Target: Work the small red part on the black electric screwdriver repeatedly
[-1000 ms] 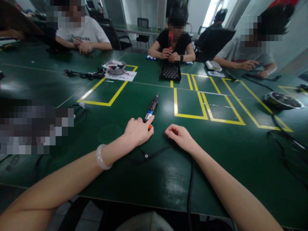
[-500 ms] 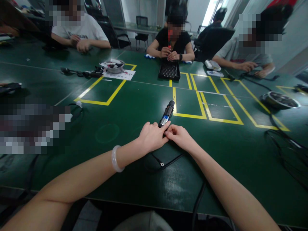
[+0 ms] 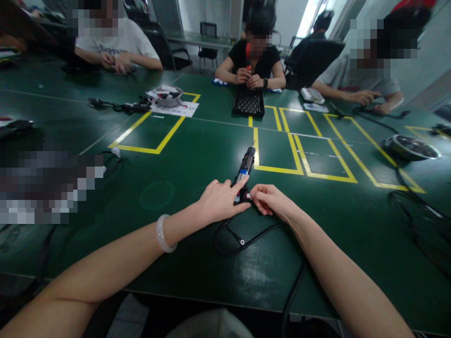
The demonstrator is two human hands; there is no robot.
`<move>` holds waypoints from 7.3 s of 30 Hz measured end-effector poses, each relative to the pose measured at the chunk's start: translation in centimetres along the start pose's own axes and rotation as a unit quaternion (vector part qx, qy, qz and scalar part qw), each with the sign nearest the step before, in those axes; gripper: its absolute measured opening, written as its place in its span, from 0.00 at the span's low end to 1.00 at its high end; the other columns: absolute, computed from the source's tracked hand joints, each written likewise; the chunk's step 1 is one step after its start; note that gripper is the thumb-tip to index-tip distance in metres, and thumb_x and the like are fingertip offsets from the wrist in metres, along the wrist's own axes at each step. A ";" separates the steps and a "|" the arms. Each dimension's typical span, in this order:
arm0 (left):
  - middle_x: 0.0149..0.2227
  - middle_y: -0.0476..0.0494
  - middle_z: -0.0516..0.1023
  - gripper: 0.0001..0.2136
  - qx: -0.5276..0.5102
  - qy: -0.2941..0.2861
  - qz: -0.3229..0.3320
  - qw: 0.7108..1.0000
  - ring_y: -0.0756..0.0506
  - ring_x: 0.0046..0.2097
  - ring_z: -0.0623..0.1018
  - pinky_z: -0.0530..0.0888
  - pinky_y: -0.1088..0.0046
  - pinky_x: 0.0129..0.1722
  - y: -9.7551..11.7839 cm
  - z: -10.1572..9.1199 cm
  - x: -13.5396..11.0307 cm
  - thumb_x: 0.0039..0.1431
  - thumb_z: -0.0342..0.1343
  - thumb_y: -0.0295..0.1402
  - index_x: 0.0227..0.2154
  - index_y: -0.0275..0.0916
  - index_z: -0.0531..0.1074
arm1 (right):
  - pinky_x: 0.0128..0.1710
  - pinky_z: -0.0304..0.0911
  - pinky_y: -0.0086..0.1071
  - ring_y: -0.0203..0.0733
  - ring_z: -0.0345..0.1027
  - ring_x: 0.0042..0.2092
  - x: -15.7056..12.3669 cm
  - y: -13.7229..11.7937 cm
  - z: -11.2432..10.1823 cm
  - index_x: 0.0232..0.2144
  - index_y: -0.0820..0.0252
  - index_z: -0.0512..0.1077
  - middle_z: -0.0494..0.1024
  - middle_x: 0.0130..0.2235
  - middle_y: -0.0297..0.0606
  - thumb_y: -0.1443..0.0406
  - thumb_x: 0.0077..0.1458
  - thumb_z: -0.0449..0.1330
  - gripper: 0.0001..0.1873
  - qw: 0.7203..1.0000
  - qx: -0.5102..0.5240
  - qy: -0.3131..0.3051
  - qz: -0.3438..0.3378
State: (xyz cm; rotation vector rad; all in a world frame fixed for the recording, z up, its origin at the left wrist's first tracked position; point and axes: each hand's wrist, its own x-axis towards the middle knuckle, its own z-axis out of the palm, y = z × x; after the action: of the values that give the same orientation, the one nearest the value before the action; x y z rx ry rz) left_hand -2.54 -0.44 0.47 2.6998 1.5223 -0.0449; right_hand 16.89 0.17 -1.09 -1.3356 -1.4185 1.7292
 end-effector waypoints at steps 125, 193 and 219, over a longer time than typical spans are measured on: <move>0.42 0.30 0.77 0.29 0.120 -0.009 -0.109 0.987 0.35 0.42 0.77 0.63 0.61 0.43 -2.9 -0.8 -0.5 0.67 0.36 0.47 0.68 0.44 0.53 | 0.31 0.55 0.29 0.36 0.63 0.30 0.2 0.1 2.2 0.34 0.59 0.70 0.72 0.28 0.33 0.58 0.60 0.55 0.11 0.934 -0.281 0.103 -0.195; 0.42 0.38 0.79 0.34 -0.003 0.012 -0.041 0.999 0.35 0.42 0.79 0.70 0.62 0.40 0.8 -0.3 0.2 0.62 0.38 0.59 0.68 0.52 0.51 | 0.09 0.42 0.20 0.26 0.54 0.12 -0.1 -0.2 0.3 0.22 0.60 0.63 0.62 0.13 0.24 0.56 0.55 0.60 0.17 0.999 -0.036 -0.024 0.014; 0.44 0.39 0.74 0.33 0.033 -0.026 -0.104 0.994 0.35 0.44 0.77 0.70 0.62 0.42 -5.1 -1.0 1.1 0.61 0.39 0.58 0.67 0.56 0.51 | 0.14 0.49 0.24 0.28 0.56 0.14 1.3 1.4 -2.3 0.27 0.60 0.69 0.66 0.17 0.27 0.58 0.58 0.53 0.13 0.976 -0.124 0.135 -0.119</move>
State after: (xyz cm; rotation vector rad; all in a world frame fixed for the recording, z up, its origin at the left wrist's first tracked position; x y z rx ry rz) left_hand -6.35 3.23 1.27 2.5533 1.8104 -0.1721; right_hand 18.70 1.80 -2.82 -1.4000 -1.5957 1.1973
